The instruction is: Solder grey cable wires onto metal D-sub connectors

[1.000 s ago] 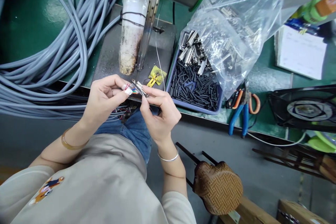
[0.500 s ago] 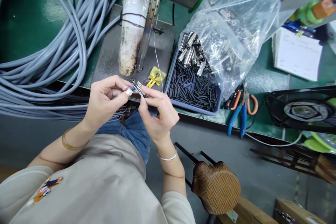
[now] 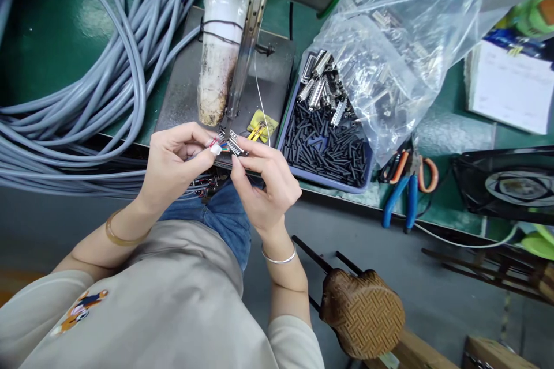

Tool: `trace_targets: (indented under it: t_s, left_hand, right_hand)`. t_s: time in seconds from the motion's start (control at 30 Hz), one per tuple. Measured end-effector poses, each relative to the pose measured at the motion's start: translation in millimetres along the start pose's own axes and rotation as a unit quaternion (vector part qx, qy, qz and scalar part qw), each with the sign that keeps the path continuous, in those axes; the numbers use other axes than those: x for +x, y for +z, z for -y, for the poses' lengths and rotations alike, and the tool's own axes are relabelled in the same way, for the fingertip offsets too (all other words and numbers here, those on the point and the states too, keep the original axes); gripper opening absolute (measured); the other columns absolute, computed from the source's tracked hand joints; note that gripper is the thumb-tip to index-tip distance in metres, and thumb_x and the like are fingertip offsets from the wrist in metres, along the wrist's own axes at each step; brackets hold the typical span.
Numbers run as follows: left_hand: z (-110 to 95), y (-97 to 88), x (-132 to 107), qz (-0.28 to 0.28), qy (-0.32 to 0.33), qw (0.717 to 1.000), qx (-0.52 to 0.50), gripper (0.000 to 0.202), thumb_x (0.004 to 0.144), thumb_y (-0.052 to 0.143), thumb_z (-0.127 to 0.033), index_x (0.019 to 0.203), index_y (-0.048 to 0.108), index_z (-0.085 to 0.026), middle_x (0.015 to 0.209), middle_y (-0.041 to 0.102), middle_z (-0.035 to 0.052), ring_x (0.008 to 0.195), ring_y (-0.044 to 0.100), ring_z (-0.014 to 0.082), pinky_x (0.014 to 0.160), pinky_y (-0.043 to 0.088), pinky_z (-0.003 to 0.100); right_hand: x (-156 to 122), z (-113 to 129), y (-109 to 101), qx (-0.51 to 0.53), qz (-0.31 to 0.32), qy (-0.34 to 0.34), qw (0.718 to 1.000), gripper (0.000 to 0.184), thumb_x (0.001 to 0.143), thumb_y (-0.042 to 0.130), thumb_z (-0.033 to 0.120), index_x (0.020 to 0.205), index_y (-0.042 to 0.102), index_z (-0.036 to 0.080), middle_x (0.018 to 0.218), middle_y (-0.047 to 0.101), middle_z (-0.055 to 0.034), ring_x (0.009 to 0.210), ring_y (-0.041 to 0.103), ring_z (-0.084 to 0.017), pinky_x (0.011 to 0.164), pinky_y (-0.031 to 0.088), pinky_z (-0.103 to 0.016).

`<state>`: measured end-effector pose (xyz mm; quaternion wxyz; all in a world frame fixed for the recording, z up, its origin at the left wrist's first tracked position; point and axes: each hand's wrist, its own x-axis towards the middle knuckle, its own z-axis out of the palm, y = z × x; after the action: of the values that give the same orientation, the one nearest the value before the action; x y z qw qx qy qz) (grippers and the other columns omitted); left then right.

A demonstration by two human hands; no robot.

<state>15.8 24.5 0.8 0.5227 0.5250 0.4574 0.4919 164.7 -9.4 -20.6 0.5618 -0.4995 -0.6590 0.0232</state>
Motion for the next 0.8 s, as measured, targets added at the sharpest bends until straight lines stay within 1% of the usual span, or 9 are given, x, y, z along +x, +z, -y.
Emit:
trace_targets:
  t_s: [0.13, 0.3, 0.4, 0.47, 0.57, 0.6, 0.63, 0.67, 0.8]
  left_hand:
    - [-2.8, 0.1, 0.4, -0.005, 0.002, 1.0, 0.005, 0.009, 0.07, 0.068, -0.014, 0.064, 0.061, -0.016, 0.073, 0.07, 0.0022, 0.057, 0.051, 0.0068, 0.046, 0.032, 0.017]
    - [-2.2, 0.3, 0.0, 0.006, -0.01, 1.0, -0.002, 0.01, 0.069, 0.067, -0.013, 0.063, 0.059, -0.016, 0.077, 0.073, 0.003, 0.056, 0.051, 0.0059, 0.045, 0.031, 0.017]
    - [-0.7, -1.0, -1.7, 0.012, -0.014, 1.0, 0.001, 0.009, 0.069, 0.068, -0.013, 0.063, 0.061, -0.015, 0.077, 0.073, 0.0035, 0.056, 0.051, 0.0062, 0.045, 0.031, 0.017]
    - [-0.7, -3.1, -2.8, 0.021, -0.018, 1.0, 0.003, 0.008, 0.069, 0.07, -0.014, 0.063, 0.064, -0.015, 0.07, 0.07, 0.0027, 0.054, 0.049, 0.0062, 0.044, 0.03, 0.017]
    - [-1.8, -6.3, -3.6, 0.043, -0.039, 0.998, -0.004, 0.008, 0.071, 0.073, -0.018, 0.065, 0.068, -0.015, 0.059, 0.061, 0.0001, 0.048, 0.043, 0.005, 0.042, 0.028, 0.018]
    - [-2.1, -6.9, -3.7, 0.046, -0.045, 0.998, -0.01, 0.009, 0.071, 0.073, -0.019, 0.065, 0.068, -0.015, 0.057, 0.059, -0.0005, 0.047, 0.041, 0.0047, 0.042, 0.027, 0.018]
    - [-2.1, -7.1, -3.7, 0.045, -0.047, 0.998, -0.017, 0.01, 0.071, 0.074, -0.02, 0.065, 0.067, -0.015, 0.057, 0.058, -0.001, 0.046, 0.04, 0.0044, 0.041, 0.027, 0.018]
    - [-1.8, -7.0, -3.7, 0.041, -0.046, 0.998, -0.023, 0.011, 0.071, 0.074, -0.019, 0.064, 0.066, -0.015, 0.057, 0.057, -0.0012, 0.046, 0.041, 0.0043, 0.041, 0.027, 0.018]
    - [0.8, -4.4, -4.0, 0.022, -0.031, 0.999, -0.026, 0.012, 0.07, 0.072, -0.015, 0.064, 0.062, -0.016, 0.062, 0.06, -0.0005, 0.051, 0.046, 0.0054, 0.043, 0.03, 0.017]
  right_hand:
    - [0.5, 1.5, -0.9, -0.017, 0.003, -0.007, 1.0, 0.017, 0.084, 0.078, 0.011, 0.091, 0.071, 0.025, 0.104, 0.08, -0.0003, 0.093, 0.078, -0.018, 0.08, 0.066, -0.035]
    - [-7.3, 0.2, -3.2, -0.057, 0.014, -0.058, 0.997, 0.018, 0.085, 0.075, 0.012, 0.094, 0.066, 0.025, 0.109, 0.081, -0.0016, 0.09, 0.079, -0.018, 0.074, 0.066, -0.03]
    - [-10.2, -0.4, -4.2, -0.076, 0.017, -0.072, 0.994, 0.018, 0.086, 0.075, 0.012, 0.094, 0.065, 0.025, 0.108, 0.081, -0.001, 0.089, 0.08, -0.017, 0.074, 0.065, -0.028]
    - [-9.6, 0.5, -4.1, -0.049, 0.009, -0.038, 0.998, 0.016, 0.087, 0.074, 0.012, 0.092, 0.065, 0.024, 0.105, 0.081, -0.001, 0.09, 0.08, -0.017, 0.076, 0.066, -0.029]
    - [-7.0, 3.2, -3.7, 0.033, 0.009, 0.071, 0.997, 0.013, 0.089, 0.071, 0.012, 0.089, 0.065, 0.023, 0.1, 0.08, -0.0013, 0.09, 0.079, -0.017, 0.076, 0.066, -0.03]
    - [-6.2, 4.2, -3.7, 0.052, 0.014, 0.096, 0.994, 0.012, 0.089, 0.071, 0.012, 0.088, 0.065, 0.023, 0.099, 0.08, -0.0013, 0.09, 0.079, -0.016, 0.075, 0.066, -0.03]
    - [-5.7, 5.0, -3.8, 0.059, 0.017, 0.105, 0.993, 0.012, 0.089, 0.072, 0.013, 0.088, 0.065, 0.022, 0.099, 0.08, -0.0011, 0.09, 0.078, -0.016, 0.076, 0.066, -0.03]
    - [-5.4, 5.7, -3.9, 0.056, 0.018, 0.098, 0.993, 0.012, 0.089, 0.072, 0.012, 0.088, 0.066, 0.022, 0.098, 0.08, -0.001, 0.09, 0.078, -0.016, 0.077, 0.066, -0.03]
    - [-5.5, 6.1, -4.1, 0.008, 0.014, 0.03, 0.999, 0.014, 0.087, 0.073, 0.01, 0.091, 0.067, 0.023, 0.1, 0.081, -0.001, 0.091, 0.079, -0.017, 0.08, 0.066, -0.032]
